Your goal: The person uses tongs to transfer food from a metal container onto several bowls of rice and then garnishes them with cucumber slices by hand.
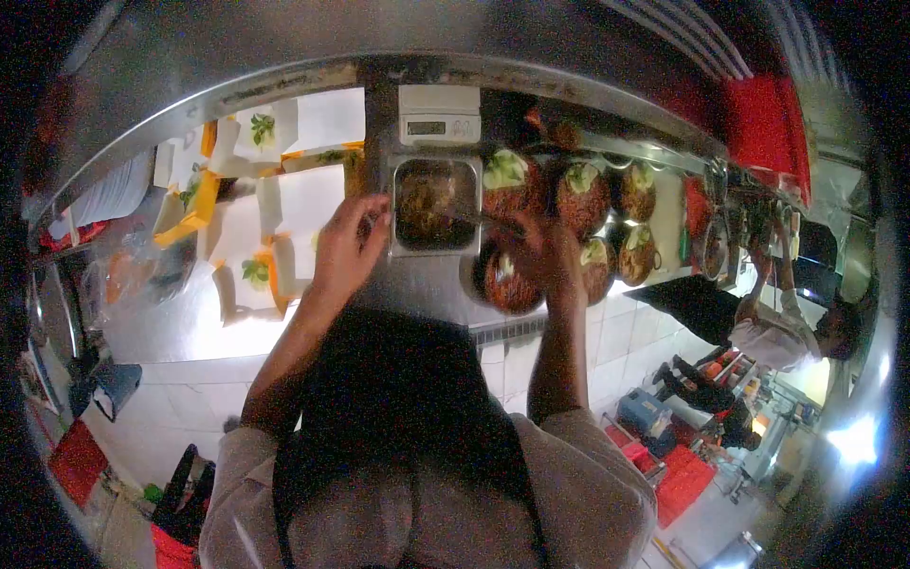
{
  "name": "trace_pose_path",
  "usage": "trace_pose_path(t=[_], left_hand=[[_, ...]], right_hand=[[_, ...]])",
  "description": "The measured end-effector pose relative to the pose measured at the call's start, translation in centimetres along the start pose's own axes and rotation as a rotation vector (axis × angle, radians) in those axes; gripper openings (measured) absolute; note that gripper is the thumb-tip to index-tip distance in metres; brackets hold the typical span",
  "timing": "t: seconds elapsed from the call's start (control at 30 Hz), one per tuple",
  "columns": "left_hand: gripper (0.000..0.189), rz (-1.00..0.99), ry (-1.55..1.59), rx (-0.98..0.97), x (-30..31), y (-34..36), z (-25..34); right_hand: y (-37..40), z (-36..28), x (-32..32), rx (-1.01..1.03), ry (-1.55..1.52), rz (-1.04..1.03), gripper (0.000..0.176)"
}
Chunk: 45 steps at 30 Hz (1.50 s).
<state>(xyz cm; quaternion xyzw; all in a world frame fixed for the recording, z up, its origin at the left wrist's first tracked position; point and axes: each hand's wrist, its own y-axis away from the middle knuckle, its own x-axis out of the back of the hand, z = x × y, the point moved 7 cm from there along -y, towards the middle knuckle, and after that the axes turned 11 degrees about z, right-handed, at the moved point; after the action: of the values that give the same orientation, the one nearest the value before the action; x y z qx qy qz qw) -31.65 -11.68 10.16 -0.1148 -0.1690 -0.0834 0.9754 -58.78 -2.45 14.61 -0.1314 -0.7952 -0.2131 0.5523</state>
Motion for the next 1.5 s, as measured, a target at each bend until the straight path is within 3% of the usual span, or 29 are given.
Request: trace_pose_path(t=[0.07, 0.13, 0.27, 0.43, 0.57, 0.67, 0.73, 0.87, 1.13, 1.27, 1.33, 1.37, 1.43, 1.47, 1.5], left_hand=[[0.026, 0.017, -0.014, 0.001, 0.1, 0.1, -0.2], [0.026, -0.043, -0.070, 0.039, -0.3, 0.3, -0.7], [0.030, -0.096, -0.124, 0.119, -0.8, 0.4, -1.1], [0.034, -0.032, -0.200, 0.113, -1.7, -0.3, -2.6], [0.033, -0.041, -0.213, 0.100, -2.1, -0.8, -2.8], [0.034, -0.118, -0.228, 0.264, -2.8, -0.2, -3.8], [0.040, -0.132, -0.255, 0.161, -3.2, 0.3, -3.4], [0.043, -0.017, -0.334, -0.037, -3.9, 1.3, -3.8], [0.040, -0.110, -0.284, -0.009, -4.1, 1.2, -4.0], [0.038, -0.039, -0.330, -0.093, -3.8, 1.3, -3.8], [0.034, -0.064, -0.270, 0.047, -3.2, 0.9, -3.3], [0.034, -0.060, -0.271, 0.047, -3.0, 0.5, -2.8], [0.030, 0.073, 0.023, 0.233, -2.1, -0.4, -2.6], [0.030, 0.072, 0.027, 0.233, -2.2, -1.0, -1.8], [0.029, 0.040, 0.241, 0.296, -2.6, -1.6, -0.7]], right_hand=[[-0.1, -0.2, -0.4, 0.060, -0.119, 0.042, 0.034], [-0.1, -1.9, -0.3, 0.068, -0.056, -0.051, 0.031], [-0.4, -2.7, -0.4, 0.090, 0.038, -0.035, 0.028], [-0.4, -3.7, -1.7, 0.271, 0.133, 0.096, 0.024], [-0.6, -3.3, -1.8, 0.182, 0.105, 0.080, 0.022], [-1.5, -2.9, -2.8, 0.167, 0.272, 0.233, 0.023], [-1.9, -4.2, -4.5, 0.347, 0.488, 0.235, 0.031], [-3.7, -5.4, -6.3, 0.199, 0.471, 0.020, 0.031], [-4.5, -8.0, -7.6, 0.249, 0.282, 0.053, 0.035], [-4.1, -8.1, -6.8, 0.308, 0.179, 0.121, 0.037], [-3.4, -7.4, -3.9, 0.130, 0.134, 0.014, 0.038], [-3.2, -5.3, -3.6, 0.135, 0.134, 0.015, 0.038], [-2.4, -2.9, -1.4, 0.247, -0.588, 0.138, 0.030], [-1.5, -2.6, -0.1, 0.246, -0.583, 0.140, 0.030], [-0.5, -4.1, 3.1, 0.131, -0.435, 0.090, 0.037]])
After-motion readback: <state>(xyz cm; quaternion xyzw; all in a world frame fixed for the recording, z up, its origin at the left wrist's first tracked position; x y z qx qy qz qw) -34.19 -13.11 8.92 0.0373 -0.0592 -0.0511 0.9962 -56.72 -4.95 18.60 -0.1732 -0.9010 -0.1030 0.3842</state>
